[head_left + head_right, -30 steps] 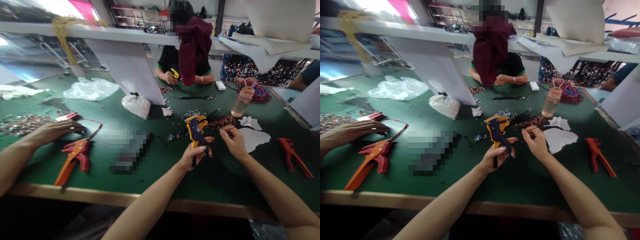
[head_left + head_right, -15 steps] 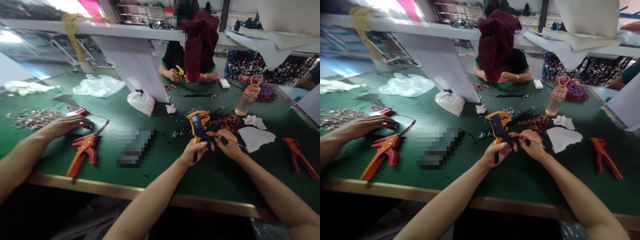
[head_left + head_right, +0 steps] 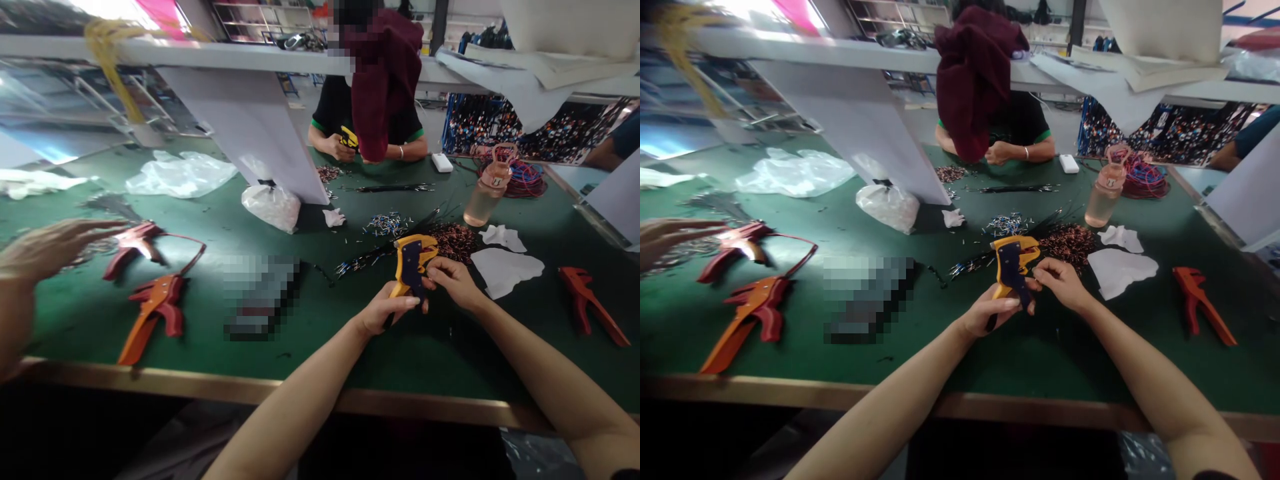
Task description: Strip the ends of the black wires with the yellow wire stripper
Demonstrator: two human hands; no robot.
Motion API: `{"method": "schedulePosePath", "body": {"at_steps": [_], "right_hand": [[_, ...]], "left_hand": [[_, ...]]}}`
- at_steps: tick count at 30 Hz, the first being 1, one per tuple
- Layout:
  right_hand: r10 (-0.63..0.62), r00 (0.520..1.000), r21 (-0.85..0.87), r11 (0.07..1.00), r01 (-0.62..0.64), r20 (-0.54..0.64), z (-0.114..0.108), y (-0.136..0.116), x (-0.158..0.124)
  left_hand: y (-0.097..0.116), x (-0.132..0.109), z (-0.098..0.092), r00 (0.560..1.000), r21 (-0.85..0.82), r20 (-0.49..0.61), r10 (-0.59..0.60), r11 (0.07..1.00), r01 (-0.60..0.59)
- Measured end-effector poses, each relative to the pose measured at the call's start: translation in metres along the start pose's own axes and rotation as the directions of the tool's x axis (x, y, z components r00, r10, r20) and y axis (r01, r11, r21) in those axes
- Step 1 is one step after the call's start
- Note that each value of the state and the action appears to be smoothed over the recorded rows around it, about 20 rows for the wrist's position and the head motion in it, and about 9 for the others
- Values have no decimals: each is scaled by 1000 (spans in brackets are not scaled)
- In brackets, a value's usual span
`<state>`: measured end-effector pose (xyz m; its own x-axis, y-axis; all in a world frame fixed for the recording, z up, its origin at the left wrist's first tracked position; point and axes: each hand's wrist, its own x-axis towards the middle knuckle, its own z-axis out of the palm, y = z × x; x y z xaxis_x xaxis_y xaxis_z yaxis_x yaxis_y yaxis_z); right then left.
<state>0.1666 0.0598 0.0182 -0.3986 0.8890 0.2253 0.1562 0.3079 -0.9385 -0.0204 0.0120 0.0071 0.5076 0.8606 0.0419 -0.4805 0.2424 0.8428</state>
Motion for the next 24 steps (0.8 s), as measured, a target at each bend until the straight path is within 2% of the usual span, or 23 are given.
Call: {"method": "schedulePosePath", "body": {"at_steps": [5,8,10,13,16,18,20,22,24], "right_hand": [[-59,998,-101,993,55,-38,2,4,3],[-68,982,-101,994,51,-175,-1,15,5],[-72,943,-117,993,36,-325,-6,24,7],[-85,856,-207,978,-26,-509,-18,38,10],[-192,797,-350,937,-26,-572,-26,47,13],[-281,791,-455,891,3,-544,-28,47,12],[-299,844,-531,847,21,-445,-26,42,6],[-270,923,-580,812,65,-275,-20,32,-5],[-283,954,-615,772,164,-101,-10,19,-21]], "left_hand": [[3,0,2,999,-64,-54,0,998,-3],[3,-1,3,999,-73,-44,21,997,-24],[2,-1,3,998,-68,-42,39,997,-42],[1,0,1,996,-59,-68,50,997,-54],[0,3,-2,989,-73,-132,64,995,-75],[0,4,-4,983,-86,-168,80,992,-96],[1,4,-4,978,-110,-189,93,987,-115],[1,4,-3,977,-147,-195,90,982,-120],[1,3,-1,979,-192,-188,73,975,-109]]}}
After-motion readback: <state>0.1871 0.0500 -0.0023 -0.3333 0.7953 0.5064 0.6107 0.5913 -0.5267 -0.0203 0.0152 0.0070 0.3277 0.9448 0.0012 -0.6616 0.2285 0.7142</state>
